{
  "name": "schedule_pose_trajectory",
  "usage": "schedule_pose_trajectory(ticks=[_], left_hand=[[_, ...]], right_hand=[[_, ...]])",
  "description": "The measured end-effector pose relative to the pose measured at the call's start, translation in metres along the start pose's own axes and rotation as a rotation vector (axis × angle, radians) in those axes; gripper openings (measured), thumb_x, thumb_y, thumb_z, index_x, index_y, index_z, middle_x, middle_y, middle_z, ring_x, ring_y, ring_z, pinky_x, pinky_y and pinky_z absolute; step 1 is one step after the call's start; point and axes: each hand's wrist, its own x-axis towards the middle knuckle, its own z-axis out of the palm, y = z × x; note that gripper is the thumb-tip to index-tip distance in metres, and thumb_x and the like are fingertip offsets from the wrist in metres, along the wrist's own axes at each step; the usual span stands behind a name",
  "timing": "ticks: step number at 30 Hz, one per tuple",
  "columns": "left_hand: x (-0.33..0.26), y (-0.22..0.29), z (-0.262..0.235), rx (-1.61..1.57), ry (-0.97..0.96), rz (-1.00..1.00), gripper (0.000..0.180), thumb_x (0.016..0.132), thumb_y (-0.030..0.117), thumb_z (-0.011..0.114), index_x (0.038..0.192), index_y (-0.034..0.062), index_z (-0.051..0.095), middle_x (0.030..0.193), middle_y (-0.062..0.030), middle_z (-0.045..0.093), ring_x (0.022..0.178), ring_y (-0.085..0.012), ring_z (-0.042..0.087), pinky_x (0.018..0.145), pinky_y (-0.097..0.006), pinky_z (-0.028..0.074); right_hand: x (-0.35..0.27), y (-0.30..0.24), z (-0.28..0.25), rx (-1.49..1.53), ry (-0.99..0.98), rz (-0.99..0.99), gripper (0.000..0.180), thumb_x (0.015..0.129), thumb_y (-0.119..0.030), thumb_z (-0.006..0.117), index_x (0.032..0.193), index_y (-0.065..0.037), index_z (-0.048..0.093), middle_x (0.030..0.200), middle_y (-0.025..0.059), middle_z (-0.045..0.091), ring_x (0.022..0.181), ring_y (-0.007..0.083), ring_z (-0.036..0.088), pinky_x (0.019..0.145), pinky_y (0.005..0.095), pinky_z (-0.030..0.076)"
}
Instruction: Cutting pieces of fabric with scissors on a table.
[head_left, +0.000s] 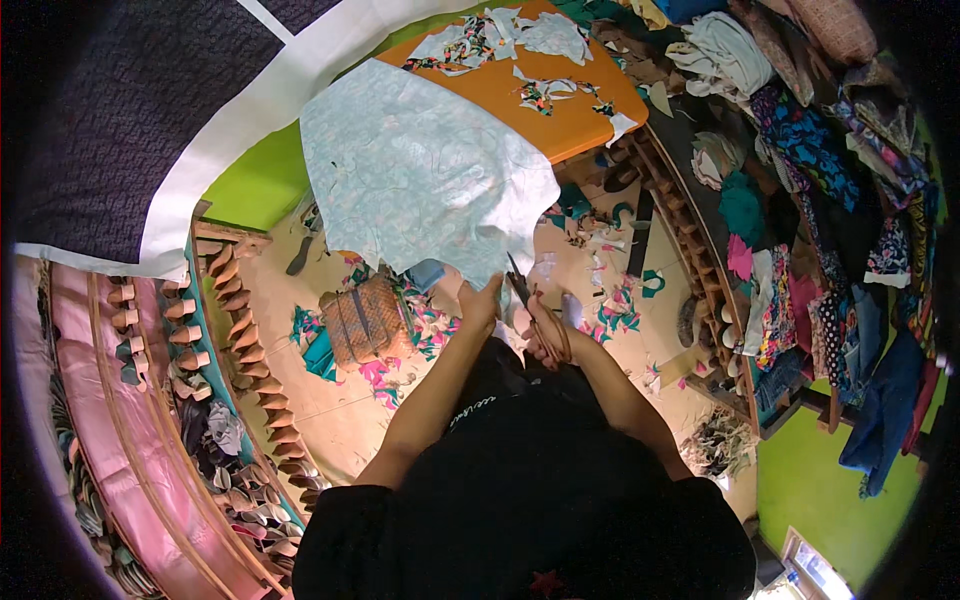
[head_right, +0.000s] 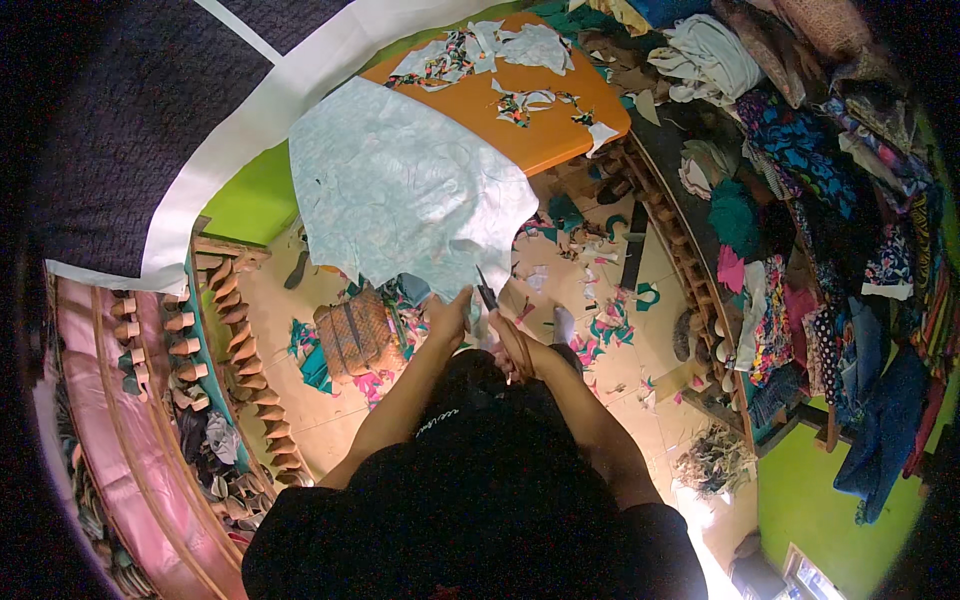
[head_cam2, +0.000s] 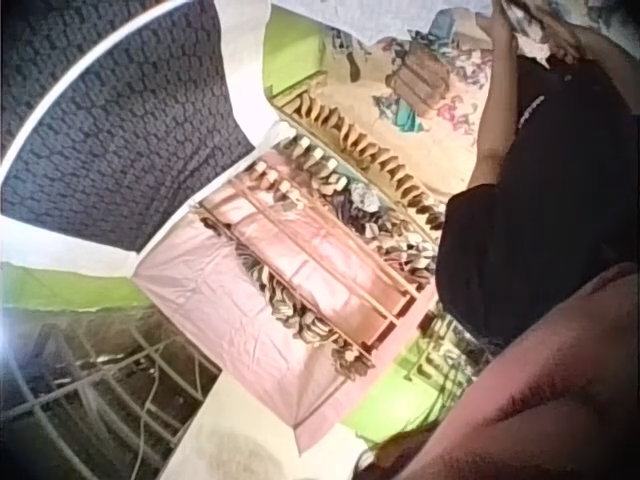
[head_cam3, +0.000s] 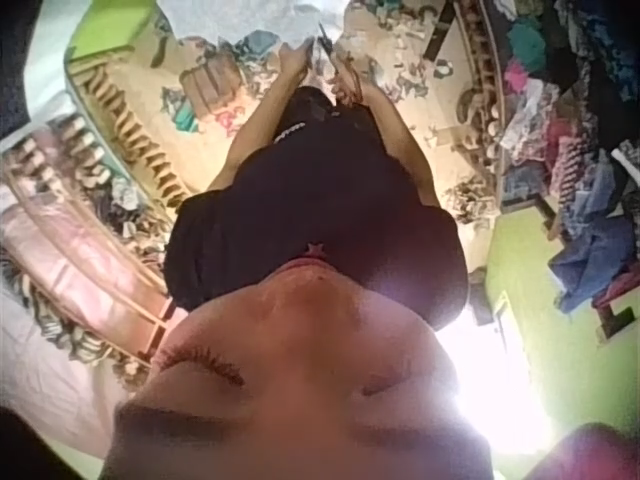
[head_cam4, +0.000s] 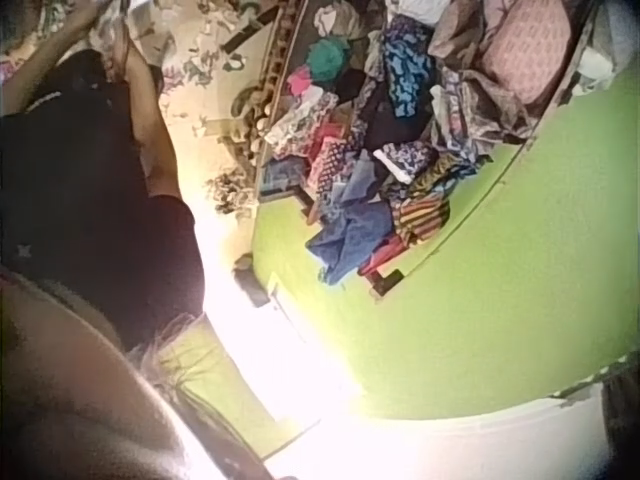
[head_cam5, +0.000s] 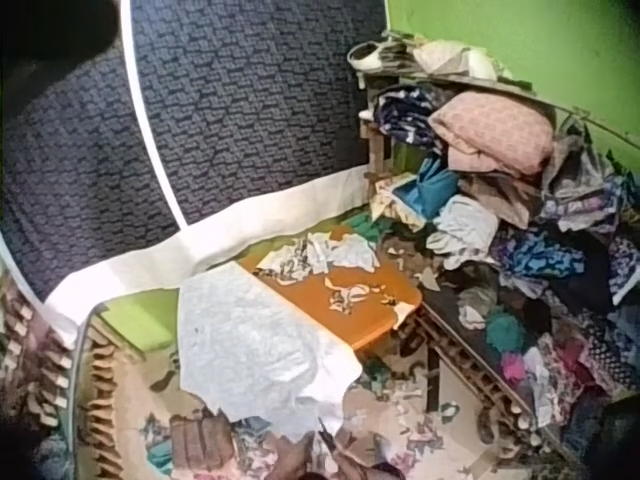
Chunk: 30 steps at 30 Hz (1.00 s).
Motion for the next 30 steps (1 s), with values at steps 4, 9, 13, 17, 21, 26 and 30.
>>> schedule_pose_trajectory(ticks=[4, 9, 13, 17, 21, 26, 30], left_hand=[[0.008, -0.005, -0.004, -0.099, -0.131, -0.032, 0.023, 0.072, 0.001, 0.057, 0.091, -0.0011, 0.045, 0.076, -0.0058, 0.053, 0.06, -0.0147, 0.051, 0.049, -0.025, 0.041], [0.038, -0.026, -0.027, 0.043, -0.17, -0.334, 0.028, 0.07, 0.008, 0.061, 0.092, -0.001, 0.046, 0.076, -0.0057, 0.052, 0.058, -0.0141, 0.049, 0.051, -0.026, 0.041], [0.016, 0.0, -0.011, -0.045, -0.146, -0.264, 0.031, 0.07, 0.013, 0.062, 0.092, -0.0027, 0.046, 0.076, -0.0048, 0.052, 0.062, -0.0129, 0.049, 0.052, -0.027, 0.041], [0.007, 0.021, -0.011, 0.066, -0.114, -0.263, 0.032, 0.07, 0.014, 0.062, 0.093, -0.0036, 0.047, 0.08, -0.0051, 0.053, 0.067, -0.0136, 0.05, 0.057, -0.028, 0.042], [0.043, -0.013, -0.035, -0.152, -0.39, -0.273, 0.03, 0.071, 0.013, 0.062, 0.094, -0.0021, 0.05, 0.084, -0.0062, 0.054, 0.069, -0.0133, 0.051, 0.061, -0.027, 0.043], [0.041, -0.002, -0.034, 0.0, -0.409, -0.203, 0.026, 0.072, 0.008, 0.059, 0.093, -0.0053, 0.049, 0.084, -0.0081, 0.055, 0.068, -0.0157, 0.054, 0.054, -0.028, 0.045], [0.046, -0.002, -0.044, 0.114, -0.404, -0.178, 0.029, 0.072, 0.004, 0.06, 0.092, -0.0109, 0.045, 0.085, -0.0117, 0.055, 0.07, -0.0195, 0.056, 0.054, -0.03, 0.047]], right_hand=[[-0.01, 0.014, -0.018, -0.291, -0.004, -0.032, 0.078, 0.065, -0.074, 0.029, 0.097, -0.004, 0.043, 0.055, 0.0057, 0.046, 0.039, 0.0095, 0.038, 0.033, 0.0227, 0.031], [-0.03, 0.037, -0.024, -0.645, 0.312, -0.238, 0.059, 0.066, -0.054, 0.053, 0.091, -0.001, 0.051, 0.067, 0.0152, 0.053, 0.061, 0.0261, 0.052, 0.056, 0.0324, 0.041], [-0.037, 0.068, -0.029, -1.048, 1.051, -0.515, 0.059, 0.056, -0.045, 0.067, 0.085, 0.003, 0.052, 0.08, 0.0182, 0.055, 0.077, 0.0323, 0.053, 0.067, 0.0374, 0.042], [-0.055, 0.063, -0.026, -0.956, 0.955, -0.442, 0.068, 0.048, -0.037, 0.074, 0.093, 0.006, 0.045, 0.086, 0.0203, 0.053, 0.085, 0.033, 0.051, 0.073, 0.0388, 0.04], [-0.05, 0.06, -0.016, -0.858, 0.916, -0.57, 0.071, 0.048, -0.035, 0.075, 0.096, 0.005, 0.043, 0.09, 0.0208, 0.052, 0.087, 0.0335, 0.05, 0.075, 0.039, 0.039], [-0.035, 0.057, -0.007, -0.53, 0.424, -0.574, 0.046, 0.071, -0.042, 0.058, 0.079, 0.003, 0.052, 0.064, 0.0106, 0.053, 0.059, 0.0204, 0.052, 0.055, 0.0302, 0.044], [-0.025, 0.049, 0.008, 0.153, -0.058, -0.161, 0.077, 0.07, -0.07, 0.027, 0.08, 0.003, 0.051, 0.058, 0.0072, 0.048, 0.046, 0.0157, 0.048, 0.043, 0.0264, 0.042]])
